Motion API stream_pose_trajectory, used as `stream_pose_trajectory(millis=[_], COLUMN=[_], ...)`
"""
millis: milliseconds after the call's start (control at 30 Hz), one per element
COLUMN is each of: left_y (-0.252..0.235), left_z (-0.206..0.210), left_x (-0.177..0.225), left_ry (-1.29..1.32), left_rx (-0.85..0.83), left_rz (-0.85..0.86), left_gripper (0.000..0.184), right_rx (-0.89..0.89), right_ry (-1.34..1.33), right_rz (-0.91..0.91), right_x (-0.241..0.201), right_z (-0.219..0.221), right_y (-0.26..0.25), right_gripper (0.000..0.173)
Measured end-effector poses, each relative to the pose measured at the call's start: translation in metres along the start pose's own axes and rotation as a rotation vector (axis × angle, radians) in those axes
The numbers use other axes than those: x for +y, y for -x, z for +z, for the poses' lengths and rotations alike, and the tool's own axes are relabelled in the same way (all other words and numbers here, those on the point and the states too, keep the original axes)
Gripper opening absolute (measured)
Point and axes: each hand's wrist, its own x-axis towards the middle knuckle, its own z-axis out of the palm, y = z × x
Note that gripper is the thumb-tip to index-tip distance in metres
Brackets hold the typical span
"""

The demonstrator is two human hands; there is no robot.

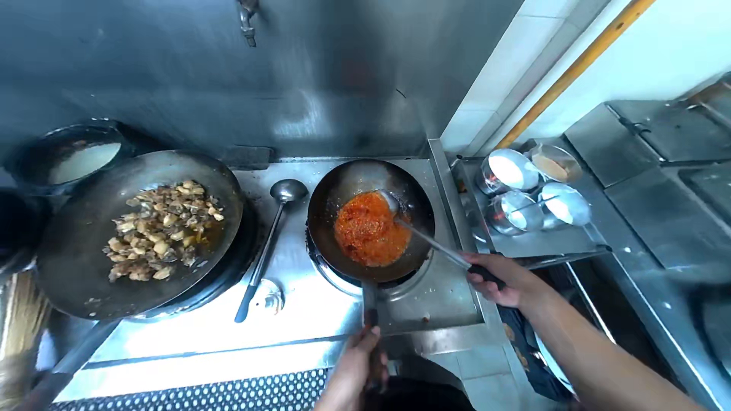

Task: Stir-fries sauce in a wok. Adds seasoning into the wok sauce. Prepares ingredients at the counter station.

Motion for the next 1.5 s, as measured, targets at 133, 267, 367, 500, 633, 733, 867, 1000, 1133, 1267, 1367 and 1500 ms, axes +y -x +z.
stream_pose_trajectory(millis=[133,267,367,500,633,733,867,1000,1133,1267,1367,1500], left_y=[0.021,0.03,0.033,0.026,0.021,0.02,0.024,0.022,0.021,0.018,0.018,0.039], left_z=[0.012,0.04,0.068,0.066,0.065,0.045,0.018,0.003,-0.003,-0.006,-0.012,-0.006], left_x=[0.01,0.011,0.006,0.004,-0.001,0.003,0.011,0.014,0.011,0.01,0.011,0.014], left_ry=[0.051,0.133,0.159,0.206,0.141,0.155,0.136,0.119,0.143,0.124,0.141,0.116], left_rx=[0.117,0.266,0.275,0.317,0.252,0.236,0.179,0.144,0.093,0.037,0.048,0.014], left_rz=[0.021,0.066,0.079,0.059,0.057,0.07,0.067,0.076,0.07,0.064,0.035,0.051], left_gripper=[0.032,0.031,0.032,0.033,0.033,0.033,0.032,0.033,0.033,0.033,0.034,0.032], right_rx=[-0.306,-0.368,-0.228,-0.089,0.034,0.121,0.149,0.218,0.2,-0.085,-0.055,0.191], right_ry=[0.12,0.56,1.092,1.617,1.767,1.561,1.012,0.596,0.052,-0.32,-0.13,0.671], right_rz=[0.066,-0.112,-0.318,-0.467,-0.403,-0.473,-0.532,-0.381,-0.094,0.077,-0.096,-0.367], right_x=[-0.003,-0.023,-0.045,-0.037,0.004,0.019,0.026,0.03,0.068,0.107,0.107,0.067], right_z=[-0.02,-0.04,-0.044,-0.027,0.023,0.038,0.026,0.025,0.045,0.066,0.074,0.067], right_y=[-0.054,-0.028,0.031,0.084,0.08,0.052,0.063,0.079,0.064,0.05,0.062,0.1], right_gripper=[0.025,0.043,0.044,0.045,0.05,0.051,0.044,0.044,0.022,0.032,0.024,0.045])
